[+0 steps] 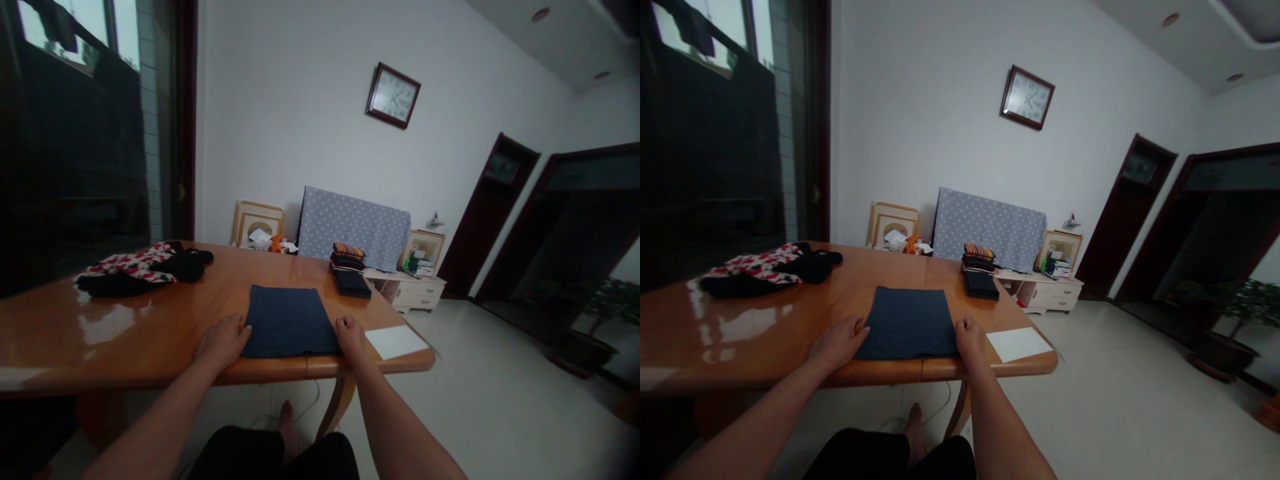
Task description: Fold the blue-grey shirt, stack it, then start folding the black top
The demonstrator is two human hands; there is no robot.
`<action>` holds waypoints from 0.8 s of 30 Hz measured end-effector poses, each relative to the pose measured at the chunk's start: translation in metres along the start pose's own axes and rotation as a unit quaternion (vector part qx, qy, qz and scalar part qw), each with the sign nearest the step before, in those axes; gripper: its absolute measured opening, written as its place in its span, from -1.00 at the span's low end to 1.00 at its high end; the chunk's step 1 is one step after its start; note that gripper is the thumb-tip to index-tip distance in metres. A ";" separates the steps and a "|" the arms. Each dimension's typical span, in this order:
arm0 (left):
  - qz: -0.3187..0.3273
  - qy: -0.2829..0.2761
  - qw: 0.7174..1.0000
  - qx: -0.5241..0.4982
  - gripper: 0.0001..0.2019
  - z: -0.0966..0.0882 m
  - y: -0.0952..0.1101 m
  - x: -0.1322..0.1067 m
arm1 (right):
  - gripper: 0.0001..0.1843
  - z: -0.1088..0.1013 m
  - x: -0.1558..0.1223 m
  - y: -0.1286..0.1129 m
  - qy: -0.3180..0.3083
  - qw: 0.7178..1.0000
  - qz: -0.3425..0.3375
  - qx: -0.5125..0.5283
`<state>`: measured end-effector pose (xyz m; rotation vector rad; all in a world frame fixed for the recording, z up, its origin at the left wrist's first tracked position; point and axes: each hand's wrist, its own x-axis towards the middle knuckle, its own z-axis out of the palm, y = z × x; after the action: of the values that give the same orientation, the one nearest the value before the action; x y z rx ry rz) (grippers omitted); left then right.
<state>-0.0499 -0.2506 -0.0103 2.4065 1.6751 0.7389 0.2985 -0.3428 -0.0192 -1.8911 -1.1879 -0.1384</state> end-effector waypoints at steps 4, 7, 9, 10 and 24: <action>0.015 0.008 1.000 0.000 -0.56 0.003 -0.002 0.001 | -0.68 0.000 -0.001 0.002 -0.001 1.000 -0.003 -0.002; 0.008 0.004 1.000 -0.001 -0.56 0.003 -0.003 0.001 | -0.68 0.000 -0.001 0.002 -0.001 1.000 -0.006 -0.003; 0.004 0.002 1.000 0.000 -0.55 0.003 -0.003 0.000 | -0.68 0.001 -0.001 0.002 0.002 1.000 -0.005 -0.006; 0.005 0.002 1.000 0.000 -0.55 0.003 -0.002 0.000 | -0.68 0.001 -0.001 0.002 0.003 1.000 -0.004 -0.009; -0.009 0.009 1.000 0.006 -0.66 -0.002 0.007 -0.008 | -0.67 -0.003 -0.002 0.001 -0.026 0.999 0.012 -0.020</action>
<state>-0.0468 -0.2606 -0.0086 2.3965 1.7111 0.7520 0.2991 -0.3468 -0.0193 -1.9544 -1.2041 -0.1006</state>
